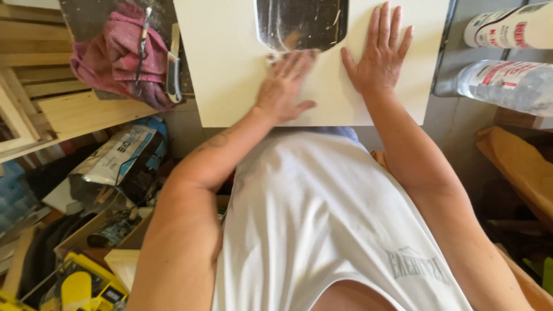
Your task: Sanding a white board, wiping it clean with a cloth and liquid, and applying a filler or finish using a putty knife.
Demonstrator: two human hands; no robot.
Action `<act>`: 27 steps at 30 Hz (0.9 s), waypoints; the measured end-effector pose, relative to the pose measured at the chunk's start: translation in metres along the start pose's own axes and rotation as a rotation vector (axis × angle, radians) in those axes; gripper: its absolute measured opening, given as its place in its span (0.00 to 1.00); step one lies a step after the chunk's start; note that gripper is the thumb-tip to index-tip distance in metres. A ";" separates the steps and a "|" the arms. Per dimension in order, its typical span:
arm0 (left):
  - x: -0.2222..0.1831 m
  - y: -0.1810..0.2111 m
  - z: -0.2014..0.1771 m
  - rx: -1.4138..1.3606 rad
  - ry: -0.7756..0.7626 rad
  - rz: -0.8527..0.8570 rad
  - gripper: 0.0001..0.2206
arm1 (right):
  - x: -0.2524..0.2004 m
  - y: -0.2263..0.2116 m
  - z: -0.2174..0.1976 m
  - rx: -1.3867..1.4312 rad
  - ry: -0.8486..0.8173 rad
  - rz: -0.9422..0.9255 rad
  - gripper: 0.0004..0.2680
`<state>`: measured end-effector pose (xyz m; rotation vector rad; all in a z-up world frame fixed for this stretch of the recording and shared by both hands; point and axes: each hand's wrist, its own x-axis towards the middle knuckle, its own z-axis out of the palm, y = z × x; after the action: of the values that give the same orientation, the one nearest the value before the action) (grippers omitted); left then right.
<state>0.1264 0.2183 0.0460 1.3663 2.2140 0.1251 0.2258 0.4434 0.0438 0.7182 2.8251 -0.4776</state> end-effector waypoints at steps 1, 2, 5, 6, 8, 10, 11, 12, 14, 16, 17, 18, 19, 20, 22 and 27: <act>-0.014 -0.012 -0.003 0.008 -0.004 0.005 0.51 | -0.001 -0.003 -0.002 0.007 0.004 0.006 0.32; -0.028 -0.024 -0.005 0.047 -0.016 -0.068 0.49 | -0.002 -0.005 -0.003 0.018 -0.019 0.015 0.32; -0.017 -0.010 -0.006 -0.075 0.126 -0.070 0.49 | 0.002 -0.001 -0.002 0.024 0.009 0.008 0.32; -0.013 0.006 -0.001 -0.240 0.281 -0.022 0.52 | -0.001 0.000 0.001 0.021 0.051 -0.029 0.32; 0.006 0.022 0.023 -0.077 0.191 0.033 0.52 | -0.002 -0.009 -0.007 0.022 0.002 -0.005 0.32; 0.012 0.016 0.033 0.068 0.104 0.086 0.54 | -0.001 -0.006 -0.016 0.006 -0.057 0.020 0.32; -0.001 -0.006 0.027 -0.021 0.150 -0.006 0.52 | -0.001 -0.008 -0.015 0.009 -0.058 0.030 0.32; -0.012 -0.027 0.022 -0.108 0.198 -0.098 0.50 | -0.001 -0.010 -0.014 0.012 -0.060 0.041 0.32; -0.021 -0.024 0.003 -0.005 0.057 -0.148 0.50 | 0.000 -0.006 -0.012 0.016 -0.044 0.044 0.32; -0.021 -0.011 0.012 0.090 -0.085 -0.222 0.50 | -0.003 -0.008 -0.010 0.019 -0.044 0.025 0.32; -0.009 0.000 0.027 0.017 0.078 -0.077 0.52 | -0.002 -0.009 -0.012 0.023 -0.049 0.030 0.32; 0.004 0.010 0.042 -0.055 0.238 0.069 0.54 | -0.001 -0.009 -0.014 0.026 -0.055 0.036 0.32; 0.014 0.023 0.031 -0.052 0.243 0.073 0.54 | 0.001 -0.005 -0.007 0.026 -0.048 0.037 0.32; 0.024 0.037 0.020 0.032 0.108 0.057 0.52 | 0.003 -0.001 0.001 0.052 0.022 0.002 0.28; 0.021 0.042 0.017 0.103 -0.033 0.041 0.50 | 0.000 0.013 0.018 0.072 0.080 -0.030 0.25; -0.011 0.016 0.023 0.085 0.109 0.096 0.51 | 0.001 0.023 0.038 0.173 0.291 -0.083 0.18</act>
<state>0.1541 0.2116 0.0359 1.5464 2.2660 0.1442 0.2404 0.4498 0.0017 0.7605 3.1234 -0.6901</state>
